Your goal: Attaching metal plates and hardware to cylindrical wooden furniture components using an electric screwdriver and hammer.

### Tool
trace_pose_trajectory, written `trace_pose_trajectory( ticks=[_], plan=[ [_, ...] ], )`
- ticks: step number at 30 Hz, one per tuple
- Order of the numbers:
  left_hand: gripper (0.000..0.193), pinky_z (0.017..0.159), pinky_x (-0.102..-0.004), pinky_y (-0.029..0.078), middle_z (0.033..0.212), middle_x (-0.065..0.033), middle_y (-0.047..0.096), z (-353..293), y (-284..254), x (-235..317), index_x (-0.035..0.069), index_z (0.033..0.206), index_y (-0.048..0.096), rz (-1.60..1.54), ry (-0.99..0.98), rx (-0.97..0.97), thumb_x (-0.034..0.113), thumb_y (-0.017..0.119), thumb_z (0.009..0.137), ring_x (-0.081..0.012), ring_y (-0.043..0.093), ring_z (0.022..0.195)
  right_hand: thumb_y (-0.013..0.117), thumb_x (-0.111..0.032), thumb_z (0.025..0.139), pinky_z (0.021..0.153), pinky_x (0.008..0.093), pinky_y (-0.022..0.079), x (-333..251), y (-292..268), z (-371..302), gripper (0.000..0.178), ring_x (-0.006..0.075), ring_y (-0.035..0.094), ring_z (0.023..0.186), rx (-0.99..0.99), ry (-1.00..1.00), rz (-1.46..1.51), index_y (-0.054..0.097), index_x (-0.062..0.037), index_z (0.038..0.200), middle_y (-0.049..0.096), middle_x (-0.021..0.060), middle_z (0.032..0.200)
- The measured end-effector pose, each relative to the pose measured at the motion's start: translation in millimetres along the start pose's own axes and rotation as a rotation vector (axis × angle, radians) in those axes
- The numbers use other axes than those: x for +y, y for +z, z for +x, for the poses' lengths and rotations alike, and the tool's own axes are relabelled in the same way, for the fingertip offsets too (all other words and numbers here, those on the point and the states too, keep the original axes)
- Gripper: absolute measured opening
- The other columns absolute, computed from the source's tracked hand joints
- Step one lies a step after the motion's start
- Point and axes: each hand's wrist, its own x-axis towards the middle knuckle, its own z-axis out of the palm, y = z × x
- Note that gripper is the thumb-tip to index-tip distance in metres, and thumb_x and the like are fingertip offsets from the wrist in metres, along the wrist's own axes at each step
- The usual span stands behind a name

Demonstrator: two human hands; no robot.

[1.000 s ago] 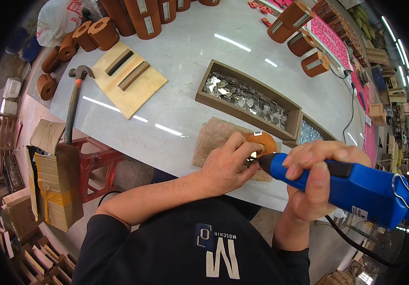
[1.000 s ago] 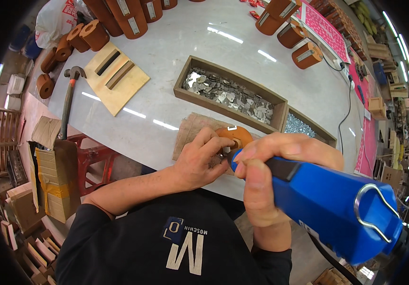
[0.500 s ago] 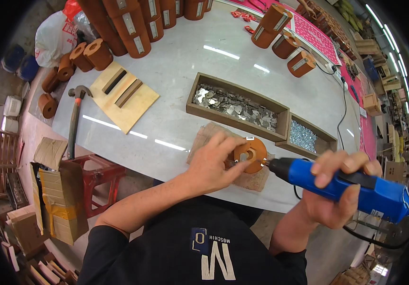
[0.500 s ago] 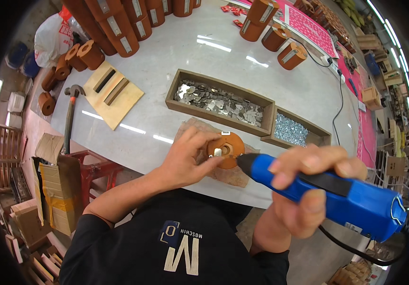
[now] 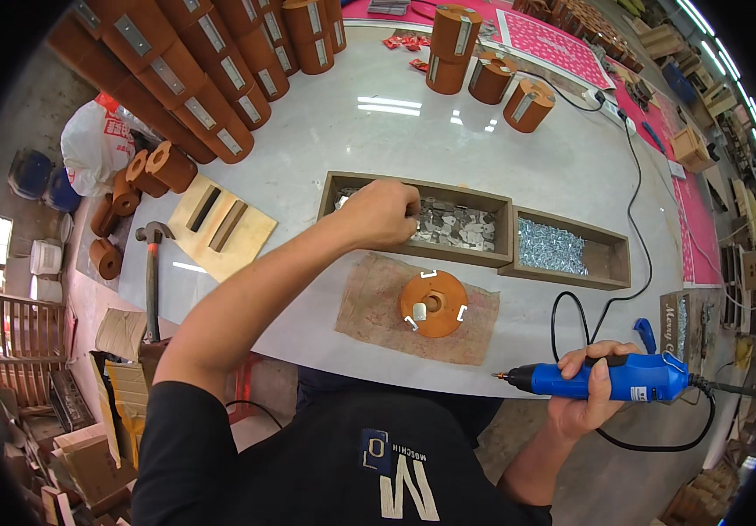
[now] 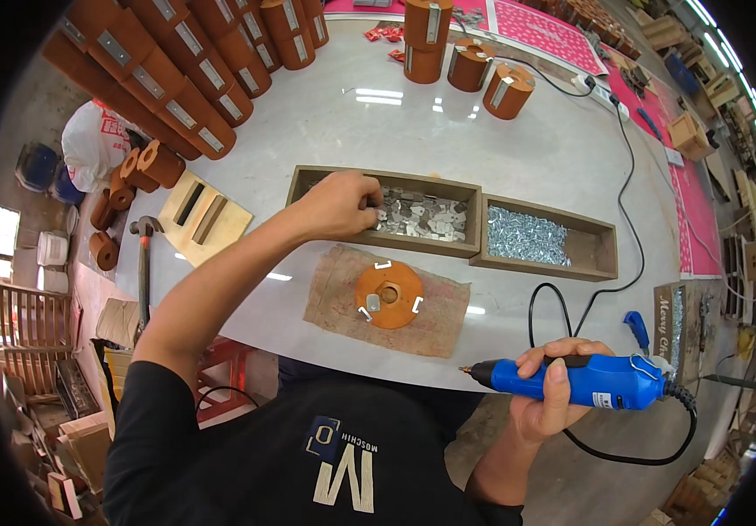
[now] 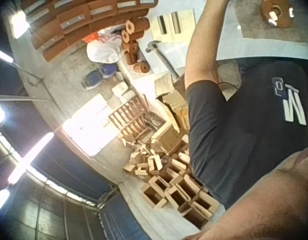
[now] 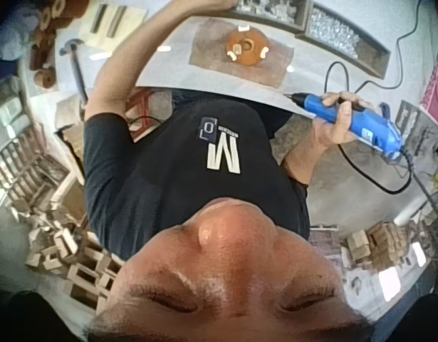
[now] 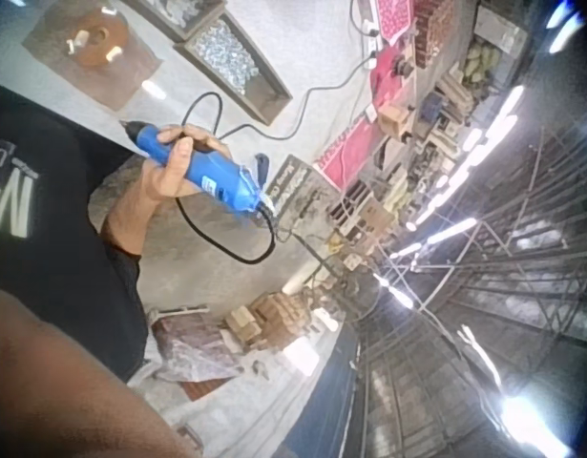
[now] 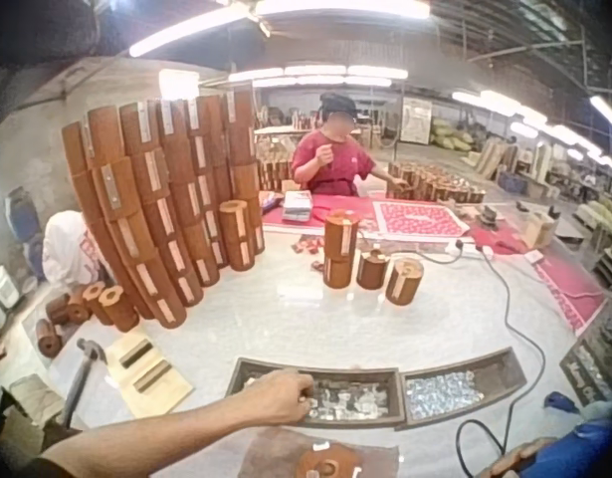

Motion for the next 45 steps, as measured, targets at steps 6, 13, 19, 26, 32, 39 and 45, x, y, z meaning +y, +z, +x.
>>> trace_pose_trajectory(
  ticks=[6,13,19,26,32,39,45],
  plan=[
    [0.019,0.079,-0.0466,0.052,0.097,-0.0157,0.070,16,5,8,0.007,0.096,0.071,0.332,-0.106,-0.174,0.021,0.069,0.082,-0.0350,0.067,0.093,0.060,-0.006,0.085,0.059,0.0348,0.055,2,-6,-4,0.037,0.0188,0.058,0.057,0.012,0.041,0.011,0.043,-0.0022,0.117,0.059,0.0151,0.090],
    [0.020,0.075,-0.0415,0.053,0.090,-0.0152,0.071,-1,2,-8,0.004,0.093,0.069,0.129,-0.026,0.067,0.021,0.071,0.083,-0.0319,0.067,0.082,0.061,-0.004,0.085,0.060,0.0355,0.056,2,2,-4,0.038,0.0194,0.059,0.057,-0.053,0.053,0.042,0.043,-0.0022,0.117,0.060,0.0157,0.091],
    [0.016,0.069,-0.0332,0.051,0.080,-0.0117,0.069,-25,-11,-3,0.002,0.092,0.068,-0.456,-0.148,0.048,0.016,0.070,0.085,-0.0244,0.064,0.071,0.062,-0.004,0.083,0.060,0.0355,0.056,4,16,-4,0.038,0.0195,0.059,0.057,-0.078,0.064,0.057,0.044,-0.0018,0.117,0.061,0.0166,0.092],
    [0.029,0.079,-0.0469,0.053,0.094,-0.0146,0.072,5,2,-6,0.008,0.096,0.071,0.233,-0.045,-0.099,0.030,0.077,0.079,-0.0349,0.068,0.094,0.062,-0.002,0.081,0.060,0.0344,0.056,3,32,-10,0.039,0.0196,0.058,0.057,-0.106,0.111,0.047,0.044,-0.0015,0.115,0.061,0.0175,0.090],
    [0.022,0.078,-0.0475,0.053,0.094,-0.0143,0.072,17,14,-9,0.010,0.098,0.071,0.350,-0.031,-0.167,0.023,0.070,0.081,-0.0355,0.068,0.093,0.064,-0.001,0.080,0.060,0.0332,0.055,-1,30,-16,0.039,0.0193,0.059,0.057,-0.077,0.144,0.029,0.045,-0.0011,0.114,0.062,0.0176,0.089],
    [0.019,0.078,-0.0470,0.053,0.092,-0.0149,0.072,13,10,-8,0.010,0.098,0.072,0.287,0.052,-0.065,0.021,0.064,0.084,-0.0353,0.068,0.091,0.065,0.000,0.080,0.060,0.0327,0.056,0,30,-16,0.039,0.0194,0.060,0.059,-0.098,0.194,0.031,0.045,-0.0003,0.113,0.063,0.0178,0.090],
    [0.023,0.078,-0.0468,0.053,0.094,-0.0147,0.072,13,6,-7,0.011,0.105,0.071,0.390,-0.027,-0.106,0.021,0.066,0.085,-0.0347,0.068,0.091,0.065,0.001,0.080,0.059,0.0321,0.055,0,27,-19,0.039,0.0192,0.061,0.059,-0.104,0.196,0.030,0.045,0.0006,0.113,0.063,0.0182,0.090]
  ],
)
